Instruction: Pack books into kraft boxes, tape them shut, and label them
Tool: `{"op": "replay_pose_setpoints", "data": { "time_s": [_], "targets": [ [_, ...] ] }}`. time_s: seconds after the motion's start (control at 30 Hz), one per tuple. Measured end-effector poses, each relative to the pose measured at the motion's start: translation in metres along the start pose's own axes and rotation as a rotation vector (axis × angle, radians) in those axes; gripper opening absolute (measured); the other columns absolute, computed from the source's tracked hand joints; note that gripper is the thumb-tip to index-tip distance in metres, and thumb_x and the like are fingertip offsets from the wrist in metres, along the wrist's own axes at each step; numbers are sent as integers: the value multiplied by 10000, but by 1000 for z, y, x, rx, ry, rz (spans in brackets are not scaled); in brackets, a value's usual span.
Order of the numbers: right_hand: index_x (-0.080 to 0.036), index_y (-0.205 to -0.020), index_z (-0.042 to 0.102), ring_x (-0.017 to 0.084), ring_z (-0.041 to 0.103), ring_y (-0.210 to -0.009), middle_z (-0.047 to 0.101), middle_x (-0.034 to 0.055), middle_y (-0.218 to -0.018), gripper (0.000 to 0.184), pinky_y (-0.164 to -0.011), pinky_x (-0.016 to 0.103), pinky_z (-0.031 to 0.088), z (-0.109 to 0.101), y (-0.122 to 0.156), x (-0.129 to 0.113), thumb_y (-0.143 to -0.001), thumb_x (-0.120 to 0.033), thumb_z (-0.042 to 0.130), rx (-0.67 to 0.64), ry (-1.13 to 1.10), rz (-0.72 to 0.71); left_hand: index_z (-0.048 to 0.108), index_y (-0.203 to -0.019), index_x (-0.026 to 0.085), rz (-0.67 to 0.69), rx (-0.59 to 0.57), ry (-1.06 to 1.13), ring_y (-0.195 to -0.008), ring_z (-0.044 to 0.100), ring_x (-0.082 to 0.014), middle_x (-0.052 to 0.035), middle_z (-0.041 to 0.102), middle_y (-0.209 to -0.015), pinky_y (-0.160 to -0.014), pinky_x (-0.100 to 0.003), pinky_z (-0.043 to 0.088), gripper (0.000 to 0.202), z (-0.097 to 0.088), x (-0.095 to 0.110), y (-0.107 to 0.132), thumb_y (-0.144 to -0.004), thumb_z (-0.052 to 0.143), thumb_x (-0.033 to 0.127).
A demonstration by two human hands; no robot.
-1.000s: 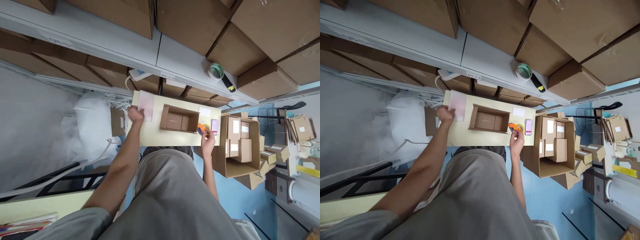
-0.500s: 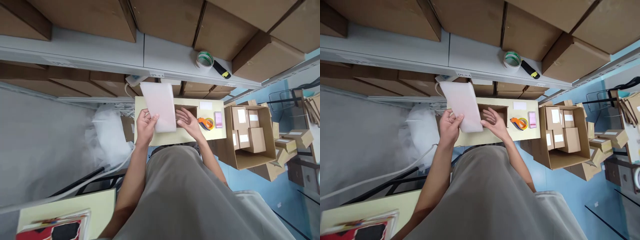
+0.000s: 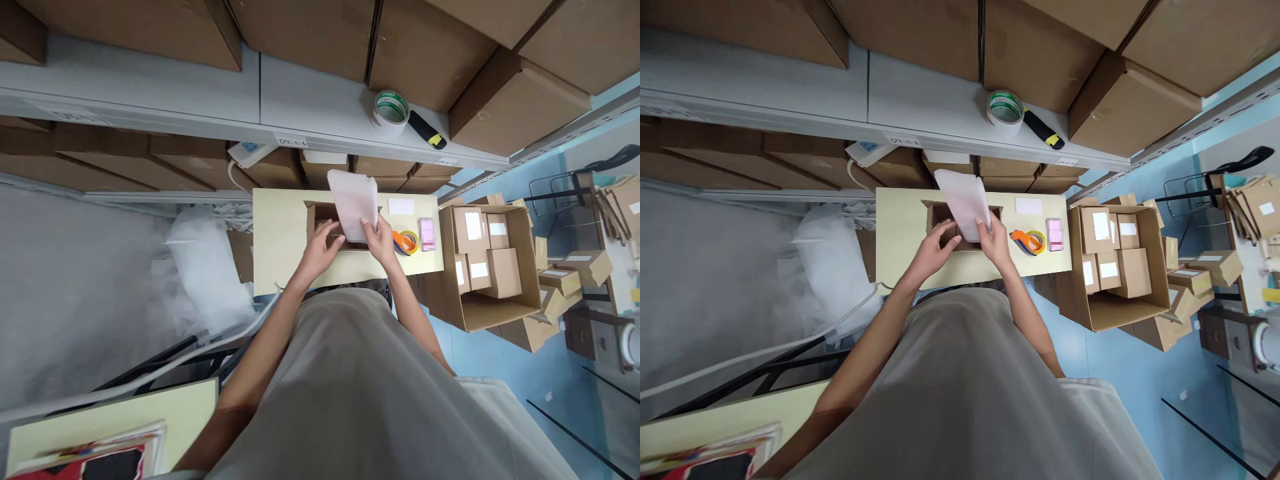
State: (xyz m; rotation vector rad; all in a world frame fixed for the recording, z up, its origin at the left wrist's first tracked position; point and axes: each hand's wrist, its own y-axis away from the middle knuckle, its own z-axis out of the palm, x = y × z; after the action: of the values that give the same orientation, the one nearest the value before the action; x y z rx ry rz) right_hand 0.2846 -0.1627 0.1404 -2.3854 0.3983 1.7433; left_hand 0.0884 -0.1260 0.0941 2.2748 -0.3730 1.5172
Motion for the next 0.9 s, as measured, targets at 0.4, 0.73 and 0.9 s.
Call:
{"op": "replay_pose_setpoints", "data": {
  "time_s": [0.4,0.73,0.9],
  "targets": [
    [-243,-1504,756,374,765,-1362,846,115,-1399,614,-1216,564,569,28,-55,-6,-966,4,591,-600,925,47,340,-1805,167,-104,130,-151,-1815,219,-416,-252,310,-1902,-1459,-611,285,951,-8,-30,32,-1016,754,501],
    [-135,-1062,869,365,851,-1219,877,218,-1289,248,-1056,453,656,58,-75,52,-869,-8,778,-743,981,356,351,-1801,154,-96,157,-124,-1816,213,-417,-245,318,-1900,-1478,-613,232,901,-7,-35,39,-1034,729,439],
    [-145,-1208,885,401,840,-1268,850,213,-1390,328,-1065,445,678,56,-66,61,-907,-59,789,-777,979,374,347,-1809,166,-103,154,-117,-1821,190,-426,-240,303,-1907,-1476,-621,238,903,-4,-38,41,-1034,731,422]
  ]
}}
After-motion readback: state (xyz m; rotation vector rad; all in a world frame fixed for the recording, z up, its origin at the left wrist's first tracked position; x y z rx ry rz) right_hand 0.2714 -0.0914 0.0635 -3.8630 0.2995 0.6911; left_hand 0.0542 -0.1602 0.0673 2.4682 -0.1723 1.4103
